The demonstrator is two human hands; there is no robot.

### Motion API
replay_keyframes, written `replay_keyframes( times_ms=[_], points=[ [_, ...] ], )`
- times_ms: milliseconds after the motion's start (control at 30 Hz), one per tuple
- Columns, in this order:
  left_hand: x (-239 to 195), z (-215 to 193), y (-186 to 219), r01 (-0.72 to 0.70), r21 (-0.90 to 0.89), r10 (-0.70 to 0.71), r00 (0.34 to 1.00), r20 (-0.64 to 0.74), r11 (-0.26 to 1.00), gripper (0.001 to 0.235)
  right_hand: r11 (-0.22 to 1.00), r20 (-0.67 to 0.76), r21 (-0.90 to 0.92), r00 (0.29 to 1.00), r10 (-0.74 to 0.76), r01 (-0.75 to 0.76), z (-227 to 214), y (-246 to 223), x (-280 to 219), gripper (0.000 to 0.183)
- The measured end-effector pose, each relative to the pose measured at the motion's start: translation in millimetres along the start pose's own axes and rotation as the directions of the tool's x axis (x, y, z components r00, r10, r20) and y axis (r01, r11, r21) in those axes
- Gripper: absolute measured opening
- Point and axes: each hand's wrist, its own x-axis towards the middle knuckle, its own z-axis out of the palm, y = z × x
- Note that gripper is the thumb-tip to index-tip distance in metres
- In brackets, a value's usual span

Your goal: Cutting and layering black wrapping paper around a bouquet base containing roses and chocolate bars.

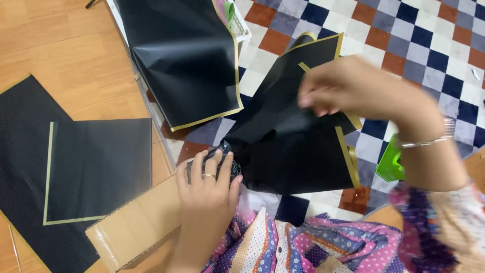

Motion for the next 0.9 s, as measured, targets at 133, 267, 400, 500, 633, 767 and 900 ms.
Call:
replay_keyframes(
  times_ms=[133, 267, 400, 500, 633, 767, 900],
  points=[
    [0.4, 0.4, 1.6, 0.0, -0.023, 0.0, 1.0, -0.013, 1.0, 0.04, 0.981, -0.286, 0.181, 0.958, -0.016, 0.071, 7.0, 109.1, -38.8, 0.016],
    [2.3, -1.4, 8.2, 0.003, -0.003, -0.003, 1.0, 0.002, 1.0, 0.04, 0.81, -0.432, 0.583, 0.868, 0.246, 0.06, 76.9, 309.4, -106.9, 0.012],
    [-0.9, 9.0, 11.9, -0.033, 0.038, 0.032, 0.999, 0.018, 0.999, 0.039, 0.599, -0.426, 0.795, 0.792, 0.437, 0.098, 202.5, 438.5, -210.2, 0.009],
    [-3.0, 20.7, 17.3, -0.028, 0.143, 0.018, 0.997, 0.072, 0.989, 0.044, 0.418, -0.171, 0.875, 0.65, 0.74, -0.245, 303.5, 463.1, -275.5, 0.019],
    [-2.3, 34.1, 19.1, -0.042, 0.253, -0.005, 0.984, 0.179, 0.967, 0.044, 0.507, 0.094, -0.112, 0.499, 0.862, -0.855, 426.5, 493.0, -305.9, 0.054],
    [-8.2, 47.8, 20.9, -0.047, 0.507, -0.091, 0.966, 0.243, 0.861, 0.044, 0.746, -0.551, 0.278, 0.536, 0.64, -0.605, 412.7, 467.0, -281.2, 0.052],
    [-32.6, 89.5, -33.4, -0.161, 0.543, 0.104, 0.986, 0.133, 0.824, 0.049, 0.471, -0.372, 0.795, 0.306, 0.876, -0.382, 390.5, 475.6, -233.4, 0.044]
  ],
)
